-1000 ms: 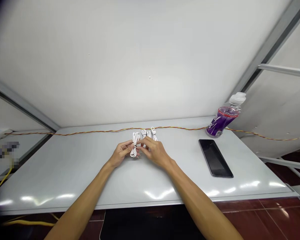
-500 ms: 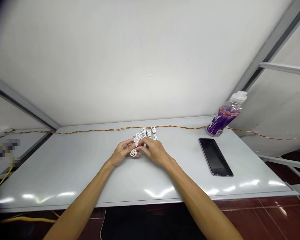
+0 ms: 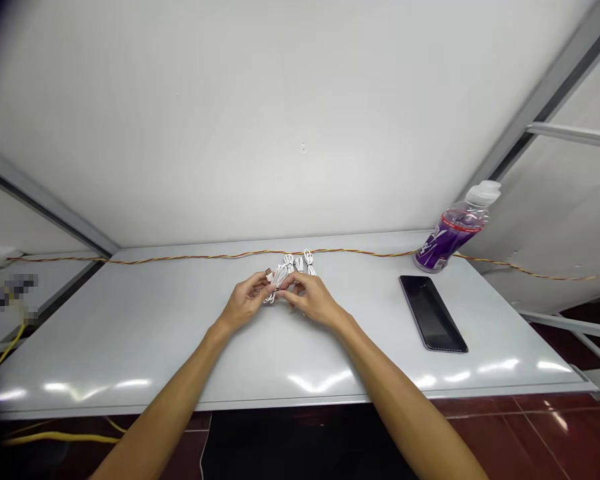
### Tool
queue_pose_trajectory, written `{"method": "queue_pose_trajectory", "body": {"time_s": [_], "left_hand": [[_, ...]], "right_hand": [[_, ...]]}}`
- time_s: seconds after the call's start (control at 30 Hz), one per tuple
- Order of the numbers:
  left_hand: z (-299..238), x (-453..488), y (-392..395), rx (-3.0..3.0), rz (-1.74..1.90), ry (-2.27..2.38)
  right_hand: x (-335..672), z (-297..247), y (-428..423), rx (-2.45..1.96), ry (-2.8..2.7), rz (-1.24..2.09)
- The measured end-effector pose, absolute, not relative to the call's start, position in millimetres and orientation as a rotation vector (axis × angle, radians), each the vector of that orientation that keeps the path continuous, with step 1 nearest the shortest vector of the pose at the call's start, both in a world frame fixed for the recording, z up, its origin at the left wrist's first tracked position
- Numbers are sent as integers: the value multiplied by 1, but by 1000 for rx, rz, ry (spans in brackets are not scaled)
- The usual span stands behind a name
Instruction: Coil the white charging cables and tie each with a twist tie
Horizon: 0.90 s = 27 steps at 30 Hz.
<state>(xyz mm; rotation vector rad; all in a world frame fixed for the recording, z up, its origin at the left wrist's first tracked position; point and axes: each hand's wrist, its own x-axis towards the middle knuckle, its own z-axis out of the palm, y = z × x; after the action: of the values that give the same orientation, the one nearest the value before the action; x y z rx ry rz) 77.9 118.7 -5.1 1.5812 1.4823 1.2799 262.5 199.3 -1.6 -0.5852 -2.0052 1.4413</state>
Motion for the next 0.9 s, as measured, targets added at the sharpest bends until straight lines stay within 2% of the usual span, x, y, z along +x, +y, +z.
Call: {"method": "queue_pose_trajectory", "body": {"time_s": [0.2, 0.47, 0.9], "left_hand": [[-9, 80, 118, 1790, 1328, 1692], [-8, 81, 120, 1888, 1451, 1611], [-4, 87, 117, 1852, 1462, 1564]], "right_hand": [[262, -4, 201, -561, -2004, 1211], [254, -1, 193, -667, -1764, 1746], [253, -6, 197, -630, -1715, 1779]]}}
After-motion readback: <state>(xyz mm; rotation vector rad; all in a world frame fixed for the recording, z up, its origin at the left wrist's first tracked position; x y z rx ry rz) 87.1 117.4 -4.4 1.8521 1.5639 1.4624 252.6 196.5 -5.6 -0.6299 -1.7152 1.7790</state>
